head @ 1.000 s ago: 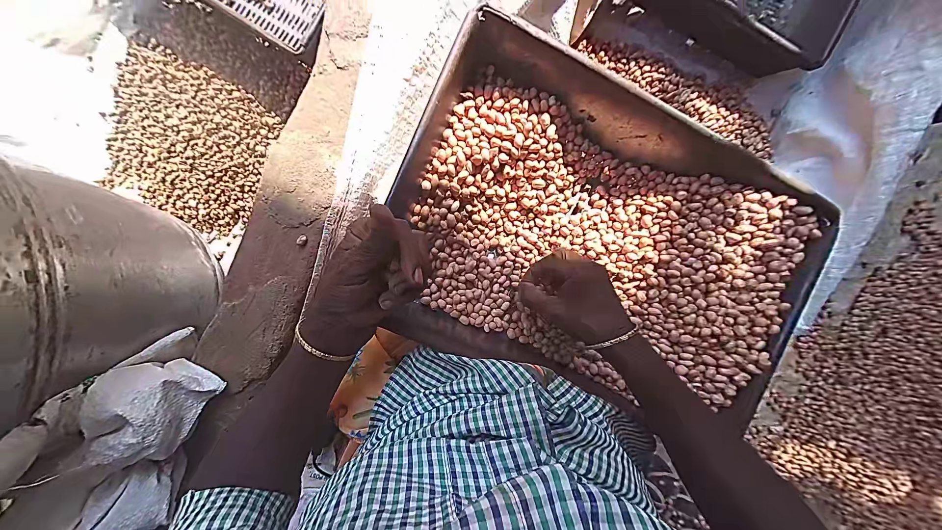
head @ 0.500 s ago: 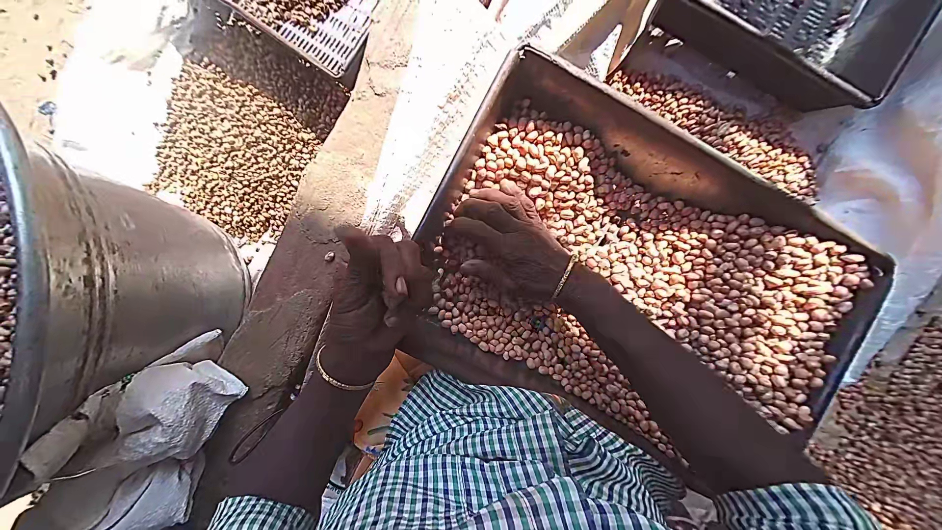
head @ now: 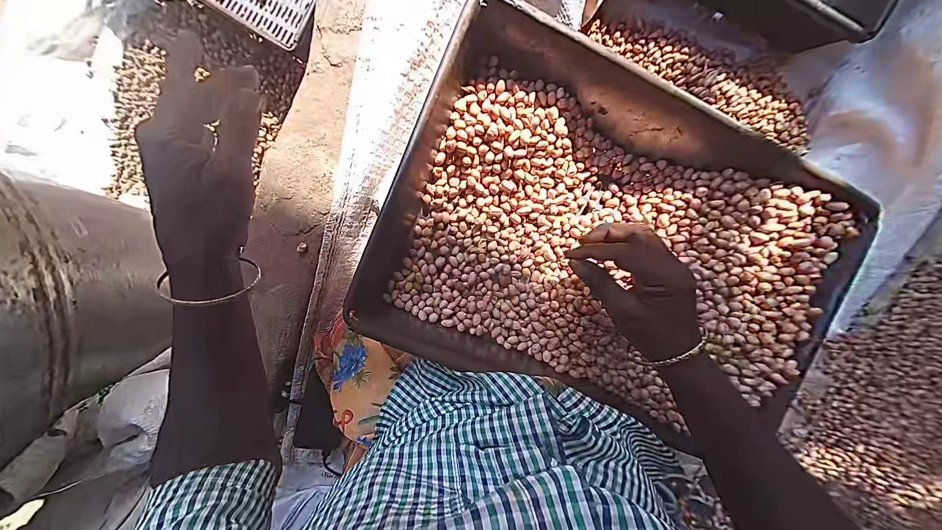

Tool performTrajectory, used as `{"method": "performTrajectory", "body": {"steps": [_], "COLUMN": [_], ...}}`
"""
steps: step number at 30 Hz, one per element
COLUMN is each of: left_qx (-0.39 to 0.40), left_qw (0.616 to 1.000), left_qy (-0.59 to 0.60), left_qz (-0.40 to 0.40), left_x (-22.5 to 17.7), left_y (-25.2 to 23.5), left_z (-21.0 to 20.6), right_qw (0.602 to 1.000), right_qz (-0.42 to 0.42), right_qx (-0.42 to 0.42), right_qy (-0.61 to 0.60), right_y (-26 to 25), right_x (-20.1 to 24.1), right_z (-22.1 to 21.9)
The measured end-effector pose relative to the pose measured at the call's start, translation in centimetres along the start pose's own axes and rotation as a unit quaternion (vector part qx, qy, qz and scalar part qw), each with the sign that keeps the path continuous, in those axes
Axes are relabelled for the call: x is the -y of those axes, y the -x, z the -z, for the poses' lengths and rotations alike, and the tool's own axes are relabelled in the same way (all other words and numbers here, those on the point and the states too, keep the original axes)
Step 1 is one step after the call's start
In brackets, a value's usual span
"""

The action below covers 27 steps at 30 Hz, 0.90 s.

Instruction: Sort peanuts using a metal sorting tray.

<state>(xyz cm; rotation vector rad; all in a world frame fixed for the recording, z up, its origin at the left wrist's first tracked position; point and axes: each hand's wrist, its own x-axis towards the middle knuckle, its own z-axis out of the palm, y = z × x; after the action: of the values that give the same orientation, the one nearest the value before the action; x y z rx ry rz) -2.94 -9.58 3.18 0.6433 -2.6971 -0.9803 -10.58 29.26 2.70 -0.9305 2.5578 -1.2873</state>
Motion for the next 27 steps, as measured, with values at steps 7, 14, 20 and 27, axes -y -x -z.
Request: {"method": "performTrajectory", "body": {"steps": [7,14,20,27], "left_qx": [0.15,0.223,0.176,0.172], "left_qw": [0.978,0.929,0.92,0.915], "left_qy": [0.137,0.296,0.346,0.359], "left_qz": [-0.053,-0.008,-0.051,-0.062], "left_x": [-5.2,-3.1,-2.7,-2.2], "left_y": [8.5,8.2,8.0,7.8], "left_z": [-4.6,-4.8,-5.8,-6.0], "right_qw": [0.948,0.923,0.98,0.938], "right_qz": [0.017,-0.127,-0.031,-0.13], "right_qx": [0.146,0.132,0.189,0.121], "right_qy": [0.283,-0.338,0.053,-0.299], "right_y": [0.0,-1.2,-0.8,-1.6], "right_x": [3.0,-0.5,3.8,1.1], "right_z": [-5.8,-3.0,-7.2,-5.8]}}
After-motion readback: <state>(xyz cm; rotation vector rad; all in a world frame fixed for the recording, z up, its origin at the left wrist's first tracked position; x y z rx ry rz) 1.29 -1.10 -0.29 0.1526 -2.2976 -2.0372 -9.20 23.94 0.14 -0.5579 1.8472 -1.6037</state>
